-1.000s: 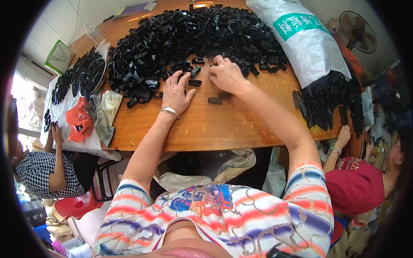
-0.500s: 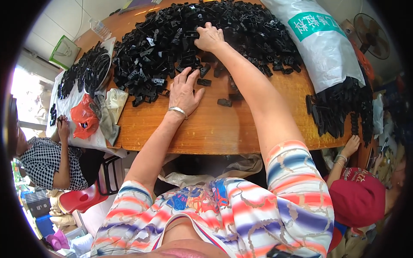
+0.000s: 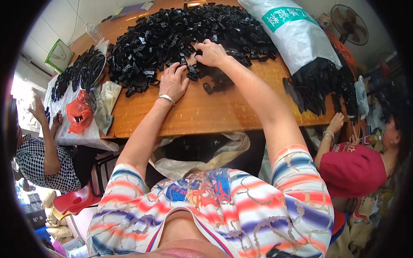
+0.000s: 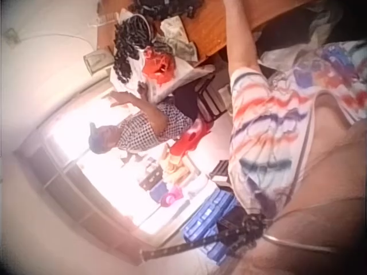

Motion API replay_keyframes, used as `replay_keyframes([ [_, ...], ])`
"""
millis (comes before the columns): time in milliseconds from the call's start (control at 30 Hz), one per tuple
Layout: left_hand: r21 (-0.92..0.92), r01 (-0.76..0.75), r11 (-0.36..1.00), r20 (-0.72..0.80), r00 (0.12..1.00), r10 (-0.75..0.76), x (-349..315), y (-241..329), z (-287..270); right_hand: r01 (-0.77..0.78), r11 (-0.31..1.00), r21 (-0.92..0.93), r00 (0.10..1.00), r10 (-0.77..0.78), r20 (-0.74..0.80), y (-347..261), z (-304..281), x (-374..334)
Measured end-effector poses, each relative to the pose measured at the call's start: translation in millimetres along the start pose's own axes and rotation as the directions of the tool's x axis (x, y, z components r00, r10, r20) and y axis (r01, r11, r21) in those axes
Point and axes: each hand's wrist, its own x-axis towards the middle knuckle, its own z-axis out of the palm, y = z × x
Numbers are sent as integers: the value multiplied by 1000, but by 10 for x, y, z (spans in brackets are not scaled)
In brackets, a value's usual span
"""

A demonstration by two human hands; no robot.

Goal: Manually assembling small black plastic components at a workshop table.

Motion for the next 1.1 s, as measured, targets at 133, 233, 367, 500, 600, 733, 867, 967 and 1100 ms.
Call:
replay_keyframes([
  [133, -62, 12, 998, -3, 1000, -12, -145, 114, -5, 55, 998, -11, 985, -56, -165, 53, -58, -292],
  [233, -111, 52, 992, 57, 997, -46, -270, 288, -66, 75, 997, -4, 970, -74, -232, 92, -116, -470],
  [367, -205, 47, 978, 60, 998, -36, -472, 475, -134, 162, 986, -39, 904, -164, -396, 15, -133, -821],
  [500, -320, 18, 947, 24, 1000, -11, -710, 595, -318, 185, 982, 46, 915, -155, -372, -268, -188, -1293],
  [600, -473, 12, 881, -46, 998, -38, -827, 609, -475, 168, 983, 73, 925, -131, -356, -433, -137, -1515],
  [733, -496, 108, 862, -35, 989, -144, -901, 551, -553, 111, 994, 20, 928, -96, -360, -562, -46, -1475],
  [867, -406, 89, 909, -43, 992, -116, -900, 500, -502, -29, 991, -132, 983, 4, -184, -744, 49, -1199],
  [967, -383, 142, 913, 36, 990, -139, -866, 540, -482, -26, 972, -235, 998, 14, -53, -638, 122, -1046],
  [1100, -374, 116, 920, -3, 992, -127, -911, 458, -455, -37, 999, 7, 996, 37, -77, -656, 9, -1067],
])
